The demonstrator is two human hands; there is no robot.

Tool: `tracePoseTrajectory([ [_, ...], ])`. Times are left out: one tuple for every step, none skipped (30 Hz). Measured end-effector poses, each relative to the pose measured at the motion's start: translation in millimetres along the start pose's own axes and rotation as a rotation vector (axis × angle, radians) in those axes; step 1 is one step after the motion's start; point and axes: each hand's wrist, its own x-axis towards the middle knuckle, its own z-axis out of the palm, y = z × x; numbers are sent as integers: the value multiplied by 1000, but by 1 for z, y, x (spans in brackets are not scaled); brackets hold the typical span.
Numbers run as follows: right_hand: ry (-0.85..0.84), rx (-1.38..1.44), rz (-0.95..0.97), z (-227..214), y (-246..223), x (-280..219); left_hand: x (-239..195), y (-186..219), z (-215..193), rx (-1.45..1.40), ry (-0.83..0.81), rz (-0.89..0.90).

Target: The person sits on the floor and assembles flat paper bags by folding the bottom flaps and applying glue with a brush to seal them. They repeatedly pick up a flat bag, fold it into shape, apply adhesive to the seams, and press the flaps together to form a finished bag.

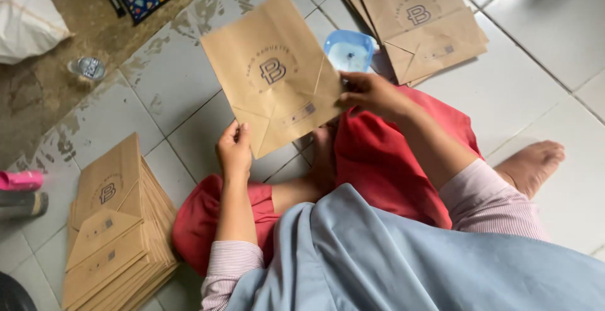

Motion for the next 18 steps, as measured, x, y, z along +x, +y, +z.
tracePoseTrajectory([
  [18,11,-2,-33,6,-6,1,13,25,6,-19,8],
  [148,19,-94,-65,12,-12,2,26,50,-90,-124,26],
  [278,25,-185,-97,19,-17,3,38,74,-186,-230,43],
  [288,30,-189,-121,21,-25,-6,67,95,-183,-240,49],
  [369,59,-202,-145,24,-32,-15,95,116,-282,-420,18],
  [450,87,-217,-170,25,-37,-23,125,138,-380,-599,-12],
  [459,91,-223,-184,24,-42,-22,123,165,-378,-608,-5],
  [549,67,-205,-199,24,-47,-22,121,192,-492,-669,-92],
  [638,44,-185,-214,23,-53,-22,119,220,-605,-728,-183],
  [645,48,-180,-236,36,-48,-24,131,233,-601,-735,-188],
  [722,25,-158,-258,50,-43,-26,141,247,-559,-804,-259],
  [794,2,-139,-279,62,-35,-25,153,259,-517,-868,-327],
  [798,5,-137,-293,74,-25,-24,152,270,-513,-871,-328],
  [820,-60,-81,-305,87,-18,-26,151,279,-459,-873,-305],
  [840,-126,-23,-316,100,-11,-27,150,288,-405,-875,-282],
  [842,-121,-19,-330,129,4,-33,147,286,-399,-878,-285],
  [955,-392,-61,-343,158,19,-37,144,284,-345,-903,-285],
  [1054,-669,-111,-357,184,39,-38,142,281,-292,-925,-278],
])
